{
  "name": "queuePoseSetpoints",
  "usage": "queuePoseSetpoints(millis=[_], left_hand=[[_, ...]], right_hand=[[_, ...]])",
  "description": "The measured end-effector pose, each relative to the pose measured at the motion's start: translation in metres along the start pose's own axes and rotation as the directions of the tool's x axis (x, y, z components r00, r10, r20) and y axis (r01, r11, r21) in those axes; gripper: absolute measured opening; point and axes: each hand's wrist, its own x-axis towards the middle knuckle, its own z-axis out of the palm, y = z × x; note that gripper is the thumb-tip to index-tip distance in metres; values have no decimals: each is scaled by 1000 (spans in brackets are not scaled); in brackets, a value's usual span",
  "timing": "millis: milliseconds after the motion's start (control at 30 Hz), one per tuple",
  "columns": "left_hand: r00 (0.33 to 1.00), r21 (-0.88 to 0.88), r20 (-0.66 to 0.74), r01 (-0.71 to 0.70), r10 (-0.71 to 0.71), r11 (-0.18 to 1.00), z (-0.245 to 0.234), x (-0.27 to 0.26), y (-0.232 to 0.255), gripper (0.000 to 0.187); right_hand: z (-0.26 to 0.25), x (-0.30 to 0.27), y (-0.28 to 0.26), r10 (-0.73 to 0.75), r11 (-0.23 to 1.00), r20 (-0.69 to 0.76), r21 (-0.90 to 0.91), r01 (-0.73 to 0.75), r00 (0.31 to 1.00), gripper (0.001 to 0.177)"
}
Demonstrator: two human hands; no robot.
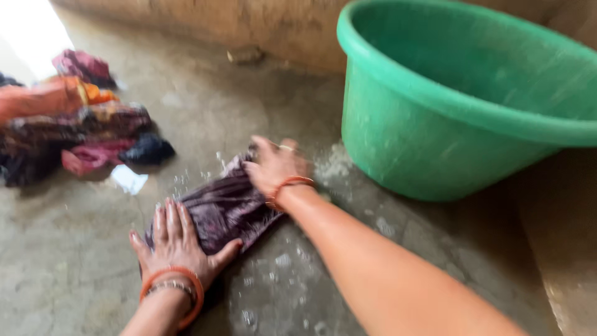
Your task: The person washes a dark patterned cloth by hand in a concrete room. They dip the cloth into a green basin, scrub it on the floor with a brush, and rinse it under a running water stream.
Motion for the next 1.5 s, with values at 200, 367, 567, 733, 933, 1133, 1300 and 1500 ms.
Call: queuePoseSetpoints(millis=[200, 367, 567, 733, 933, 1133, 1300, 1500], left_hand=[[861, -56, -484, -206, 154, 977, 15, 12, -9, 133], [999, -130, 25, -30, 33, 991, -6, -9, 0, 134], [995, -206, 97, 36, -17, 978, 2, -16, -1, 120], [997, -161, 75, 7, 6, 987, 27, -27, -53, 101], [992, -1, 102, 76, -75, 997, 30, -29, -130, 96], [996, -25, -87, -12, 10, 1000, 47, -4, -90, 76], [980, -149, -186, -97, 69, 984, 74, 2, -61, 77], [930, -122, -361, -117, 66, 986, 88, -6, -59, 77]], right_hand=[[48, -52, -61, -303, 953, 65, 1, 304, 951, 56], [3, -8, -4, 139, 975, 95, -189, -120, 986, 57], [0, -69, -50, 13, 998, 197, 61, -26, 980, 59], [21, -123, -119, -168, 972, 264, 207, 115, 950, 57], [-8, -120, -64, -37, 998, 257, -43, 50, 966, 57], [-13, -99, -87, 257, 926, 231, 220, -308, 938, 62], [27, -118, -129, -114, 990, 240, 107, 91, 964, 59], [-1, -88, -40, 56, 984, 178, -175, -24, 983, 54]])
